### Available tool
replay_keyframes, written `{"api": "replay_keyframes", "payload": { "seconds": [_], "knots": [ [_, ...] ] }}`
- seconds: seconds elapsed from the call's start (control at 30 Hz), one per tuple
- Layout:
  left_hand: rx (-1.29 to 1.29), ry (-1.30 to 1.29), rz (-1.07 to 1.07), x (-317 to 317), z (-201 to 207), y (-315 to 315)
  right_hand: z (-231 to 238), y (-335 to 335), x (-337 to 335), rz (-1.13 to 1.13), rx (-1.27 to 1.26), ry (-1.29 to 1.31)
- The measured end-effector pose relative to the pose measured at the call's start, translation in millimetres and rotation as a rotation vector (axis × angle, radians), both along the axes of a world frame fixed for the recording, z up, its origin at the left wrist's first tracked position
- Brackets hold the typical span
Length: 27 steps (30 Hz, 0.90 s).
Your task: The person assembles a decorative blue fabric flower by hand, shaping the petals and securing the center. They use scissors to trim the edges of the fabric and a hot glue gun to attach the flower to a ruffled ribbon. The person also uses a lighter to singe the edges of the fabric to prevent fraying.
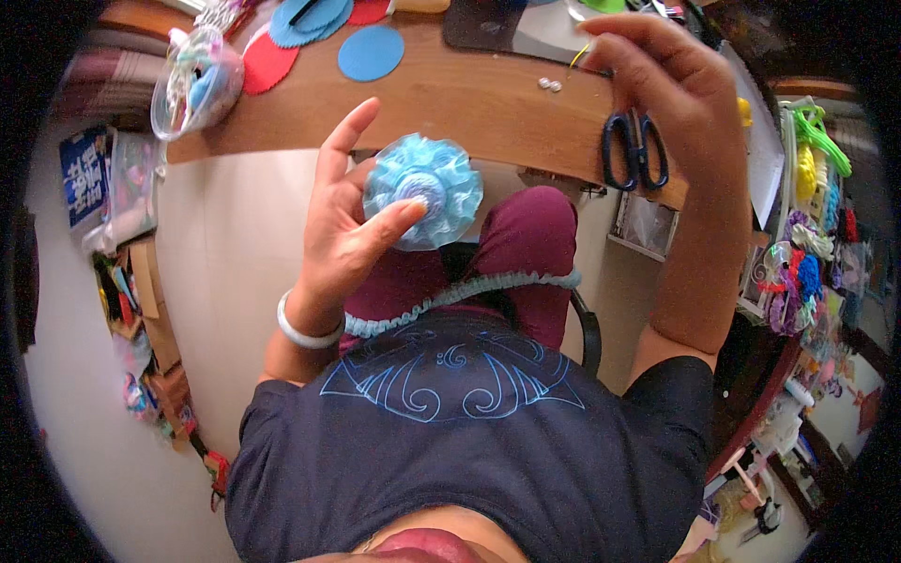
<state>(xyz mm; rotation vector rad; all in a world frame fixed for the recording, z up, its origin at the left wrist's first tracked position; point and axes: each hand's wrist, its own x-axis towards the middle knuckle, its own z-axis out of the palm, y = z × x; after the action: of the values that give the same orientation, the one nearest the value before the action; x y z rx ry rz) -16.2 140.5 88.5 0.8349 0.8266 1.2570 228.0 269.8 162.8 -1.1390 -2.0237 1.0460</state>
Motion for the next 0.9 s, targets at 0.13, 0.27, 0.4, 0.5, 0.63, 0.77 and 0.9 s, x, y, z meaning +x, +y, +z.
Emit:
{"api": "replay_keyframes", "payload": {
  "seconds": [0.13,0.27,0.4,0.5,0.63,0.77,0.9],
  "knots": [
    [0.024,0.015,-0.01,0.7,-3.7,-7.2,-15.6,-36.7,-49.1,0.132,-0.175,0.044],
    [0.057,0.096,-0.016,-2.9,-8.4,-12.4,-30.2,-55.0,-69.4,0.174,-0.391,0.087],
    [0.093,0.137,-0.017,-1.8,-7.1,-15.9,-41.7,-60.1,-66.5,0.214,-0.309,0.019],
    [0.098,0.151,-0.007,0.7,-6.4,-17.9,-41.0,-64.9,-67.3,0.193,-0.319,0.089],
    [0.112,0.157,0.034,6.0,-7.8,-17.9,-41.4,-70.8,-66.9,0.152,-0.34,0.178],
    [0.122,0.207,0.015,8.7,-9.0,-16.5,-39.5,-74.2,-64.5,0.141,-0.371,0.276],
    [0.147,0.344,-0.054,15.7,-7.2,-10.4,-43.0,-75.1,-47.5,0.109,-0.217,0.2]
  ]
}}
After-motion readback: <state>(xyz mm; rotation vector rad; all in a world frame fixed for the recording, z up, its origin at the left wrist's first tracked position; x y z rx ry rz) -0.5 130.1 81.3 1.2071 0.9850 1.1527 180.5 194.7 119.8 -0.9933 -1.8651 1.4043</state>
